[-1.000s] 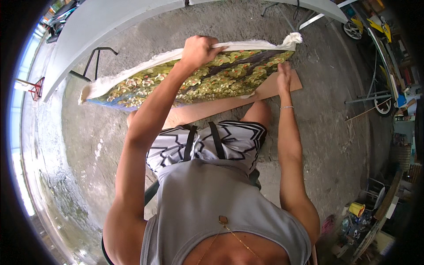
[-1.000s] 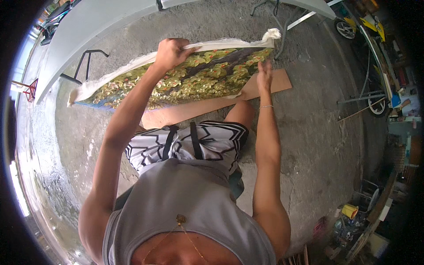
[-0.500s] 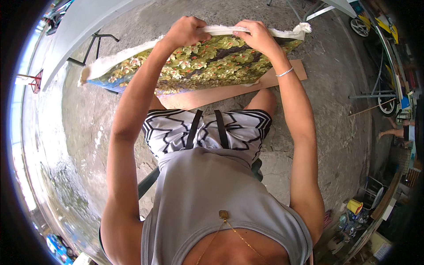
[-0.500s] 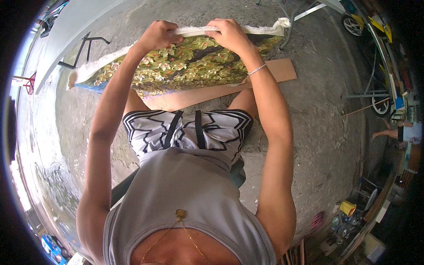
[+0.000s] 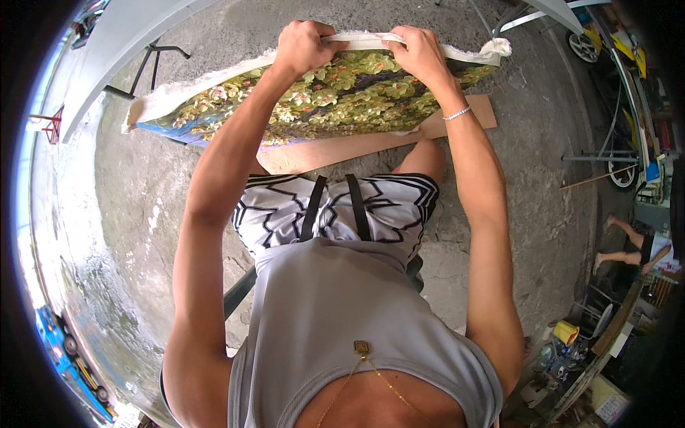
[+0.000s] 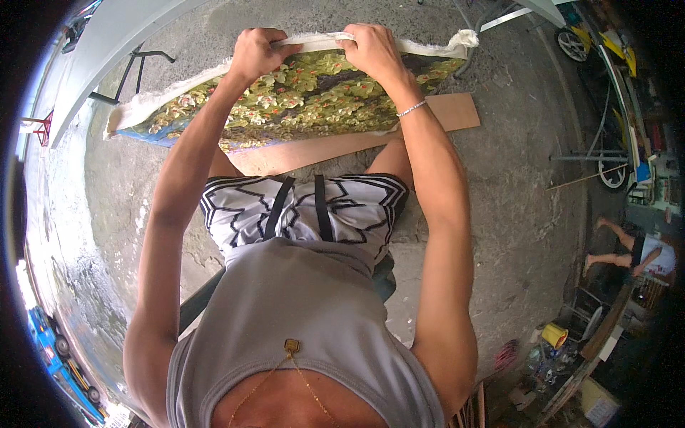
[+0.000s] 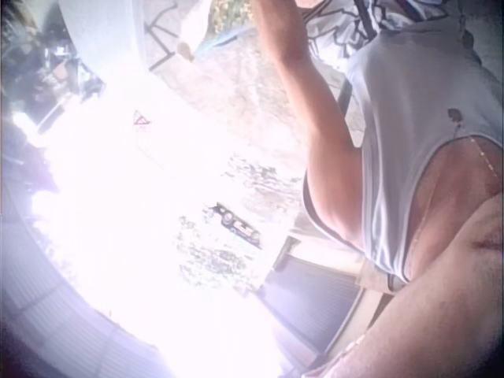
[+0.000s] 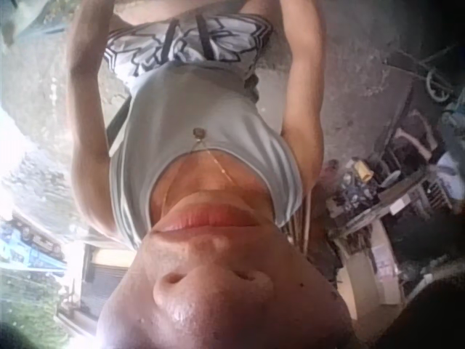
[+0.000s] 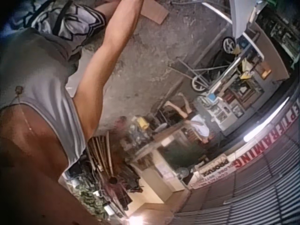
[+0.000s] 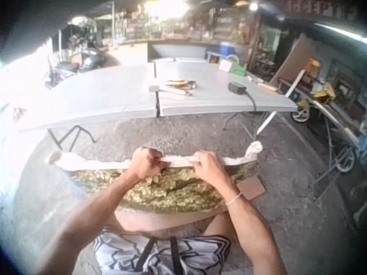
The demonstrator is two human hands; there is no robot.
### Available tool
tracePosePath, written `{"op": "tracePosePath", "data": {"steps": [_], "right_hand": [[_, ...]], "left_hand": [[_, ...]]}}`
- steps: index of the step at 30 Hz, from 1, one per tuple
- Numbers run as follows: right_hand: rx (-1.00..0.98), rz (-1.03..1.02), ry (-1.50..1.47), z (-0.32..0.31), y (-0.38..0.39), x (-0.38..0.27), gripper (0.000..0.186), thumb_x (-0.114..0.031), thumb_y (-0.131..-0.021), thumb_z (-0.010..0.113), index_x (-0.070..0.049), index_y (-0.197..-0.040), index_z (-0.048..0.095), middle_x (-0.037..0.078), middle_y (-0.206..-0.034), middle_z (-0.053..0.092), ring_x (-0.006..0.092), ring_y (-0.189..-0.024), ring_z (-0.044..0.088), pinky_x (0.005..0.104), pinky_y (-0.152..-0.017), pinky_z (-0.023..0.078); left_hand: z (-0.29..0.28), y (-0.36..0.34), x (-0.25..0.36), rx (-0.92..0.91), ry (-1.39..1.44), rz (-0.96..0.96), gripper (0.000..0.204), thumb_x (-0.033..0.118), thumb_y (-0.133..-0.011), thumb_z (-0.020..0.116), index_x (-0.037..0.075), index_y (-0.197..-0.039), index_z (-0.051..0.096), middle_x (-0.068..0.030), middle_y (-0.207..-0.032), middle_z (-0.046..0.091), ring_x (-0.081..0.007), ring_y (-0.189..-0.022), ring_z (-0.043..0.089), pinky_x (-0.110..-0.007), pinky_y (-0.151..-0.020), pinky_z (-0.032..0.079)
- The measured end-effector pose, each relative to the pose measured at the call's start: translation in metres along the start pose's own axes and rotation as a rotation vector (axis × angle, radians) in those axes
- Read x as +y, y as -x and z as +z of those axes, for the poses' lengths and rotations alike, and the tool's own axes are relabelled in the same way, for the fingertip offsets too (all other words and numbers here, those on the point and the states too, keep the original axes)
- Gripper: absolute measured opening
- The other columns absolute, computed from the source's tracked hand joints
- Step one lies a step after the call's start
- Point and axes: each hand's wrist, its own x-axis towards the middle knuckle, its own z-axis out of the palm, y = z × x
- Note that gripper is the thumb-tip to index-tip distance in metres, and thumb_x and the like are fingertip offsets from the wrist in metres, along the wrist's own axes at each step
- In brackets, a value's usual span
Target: The person folds a white fabric over the edges of a floral-patterned board and secures it with a staple gun. They repeatedly fold the fabric, align the edges, and drive staples along the perimeter to attach the fabric to the board.
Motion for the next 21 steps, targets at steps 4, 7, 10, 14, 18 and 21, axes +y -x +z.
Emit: {"op": "tracePosePath", "data": {"steps": [4,7,10,14,18,21], "right_hand": [[-0.082,0.061,-0.059,-0.001,-0.005,-0.004,0.022,-0.021,-0.080,0.067,-0.004,-0.094,0.068,0.018,-0.075,0.065,0.0353,-0.067,0.063,0.0433,-0.064,0.049],[-0.083,-0.047,-0.130,0.000,-0.004,-0.019,0.028,-0.024,-0.083,0.065,-0.004,-0.102,0.066,0.015,-0.089,0.066,0.0311,-0.075,0.063,0.0406,-0.065,0.049],[-0.038,-0.221,-0.019,0.004,-0.004,-0.041,0.035,-0.027,-0.083,0.067,-0.005,-0.109,0.063,0.012,-0.099,0.064,0.0300,-0.081,0.062,0.0394,-0.070,0.049],[-0.066,-0.238,0.028,0.024,-0.013,-0.064,0.033,-0.026,-0.082,0.068,-0.005,-0.106,0.064,0.011,-0.092,0.061,0.0311,-0.080,0.061,0.0395,-0.071,0.048],[-0.091,-0.169,-0.083,0.051,-0.026,-0.062,0.026,-0.025,-0.083,0.067,-0.006,-0.100,0.066,0.012,-0.088,0.060,0.0320,-0.079,0.060,0.0399,-0.071,0.048],[-0.063,-0.137,-0.089,0.059,-0.031,-0.053,0.022,-0.027,-0.082,0.066,-0.008,-0.094,0.069,0.014,-0.082,0.065,0.0315,-0.076,0.063,0.0401,-0.068,0.050]], "left_hand": [[-0.002,0.000,-0.004,-0.109,0.065,-0.091,0.029,0.037,-0.079,0.071,0.009,-0.078,0.071,-0.0060,-0.056,0.064,-0.0175,-0.053,0.065,-0.032,-0.053,0.050],[-0.013,0.007,-0.004,-0.108,0.062,-0.048,0.029,0.039,-0.079,0.071,0.010,-0.082,0.071,-0.0055,-0.057,0.064,-0.0184,-0.055,0.066,-0.033,-0.055,0.051],[-0.037,0.021,-0.009,-0.178,-0.035,-0.022,0.034,0.039,-0.075,0.073,0.013,-0.096,0.069,-0.0088,-0.074,0.068,-0.0251,-0.070,0.067,-0.036,-0.064,0.052],[-0.088,0.046,-0.042,-0.342,-0.177,-0.113,0.040,0.029,-0.072,0.075,0.008,-0.104,0.066,-0.0143,-0.096,0.068,-0.0324,-0.087,0.066,-0.040,-0.075,0.052],[-0.129,0.071,-0.125,-0.387,-0.303,-0.059,0.026,0.026,-0.072,0.073,0.013,-0.094,0.067,-0.0104,-0.084,0.068,-0.0305,-0.078,0.066,-0.042,-0.068,0.051],[-0.151,0.077,-0.141,-0.341,-0.113,-0.049,0.021,0.023,-0.077,0.072,0.006,-0.089,0.066,-0.0126,-0.077,0.066,-0.0306,-0.072,0.065,-0.039,-0.065,0.050]]}}
